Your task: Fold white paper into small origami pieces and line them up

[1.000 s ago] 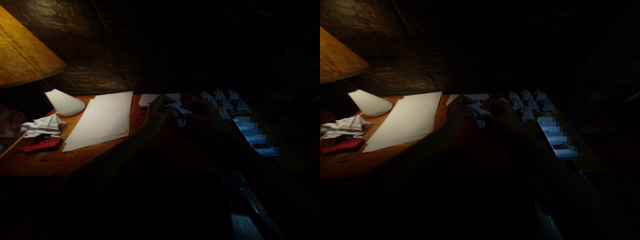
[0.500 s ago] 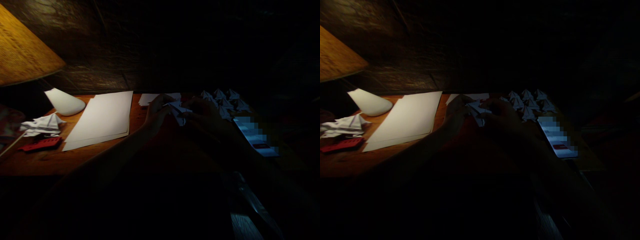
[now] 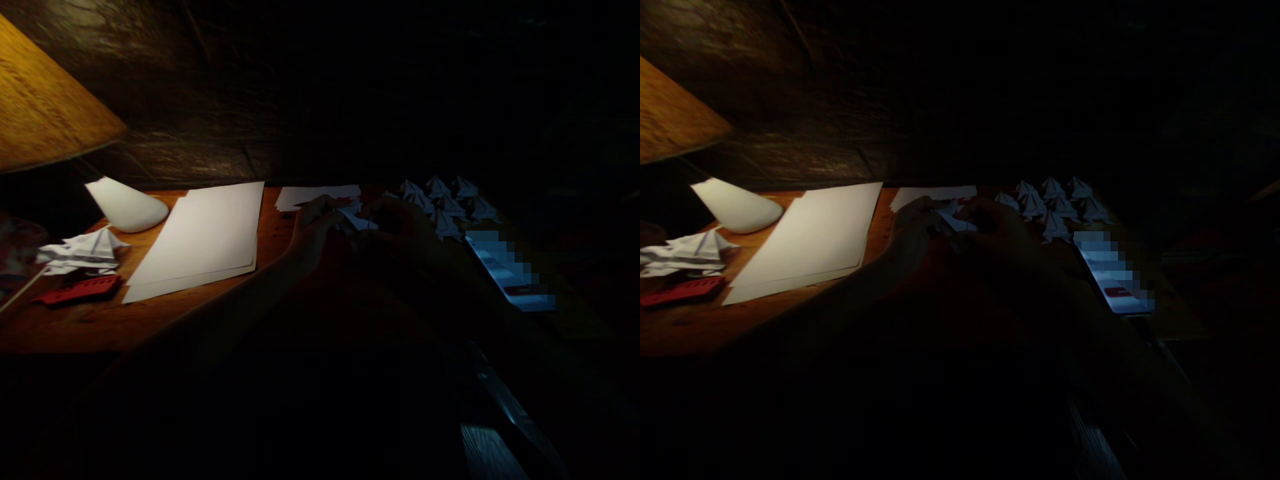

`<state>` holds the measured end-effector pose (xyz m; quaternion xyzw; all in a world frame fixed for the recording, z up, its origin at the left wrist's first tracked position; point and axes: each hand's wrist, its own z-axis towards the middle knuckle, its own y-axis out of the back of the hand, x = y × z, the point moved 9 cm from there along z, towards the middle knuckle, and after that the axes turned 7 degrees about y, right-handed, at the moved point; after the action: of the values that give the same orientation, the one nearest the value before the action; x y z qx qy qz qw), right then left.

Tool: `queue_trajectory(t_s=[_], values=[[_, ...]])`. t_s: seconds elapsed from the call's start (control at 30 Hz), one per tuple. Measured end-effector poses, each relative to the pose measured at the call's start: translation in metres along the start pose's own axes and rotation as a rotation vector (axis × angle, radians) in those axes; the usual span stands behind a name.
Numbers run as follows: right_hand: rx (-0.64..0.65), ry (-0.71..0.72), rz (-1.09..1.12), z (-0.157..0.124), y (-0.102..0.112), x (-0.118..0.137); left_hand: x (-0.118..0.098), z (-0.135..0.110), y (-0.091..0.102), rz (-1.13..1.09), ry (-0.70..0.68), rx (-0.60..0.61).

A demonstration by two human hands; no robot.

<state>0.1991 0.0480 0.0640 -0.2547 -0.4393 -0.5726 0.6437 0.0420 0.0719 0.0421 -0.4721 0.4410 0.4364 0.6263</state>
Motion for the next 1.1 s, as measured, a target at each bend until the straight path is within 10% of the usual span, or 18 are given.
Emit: queue_trajectory(t_s=[1.1], values=[[-0.075, 0.097, -0.025, 0.0, 0.011, 0.011, 0.011, 0.001, -0.007, 0.116, -0.001, 0.09]])
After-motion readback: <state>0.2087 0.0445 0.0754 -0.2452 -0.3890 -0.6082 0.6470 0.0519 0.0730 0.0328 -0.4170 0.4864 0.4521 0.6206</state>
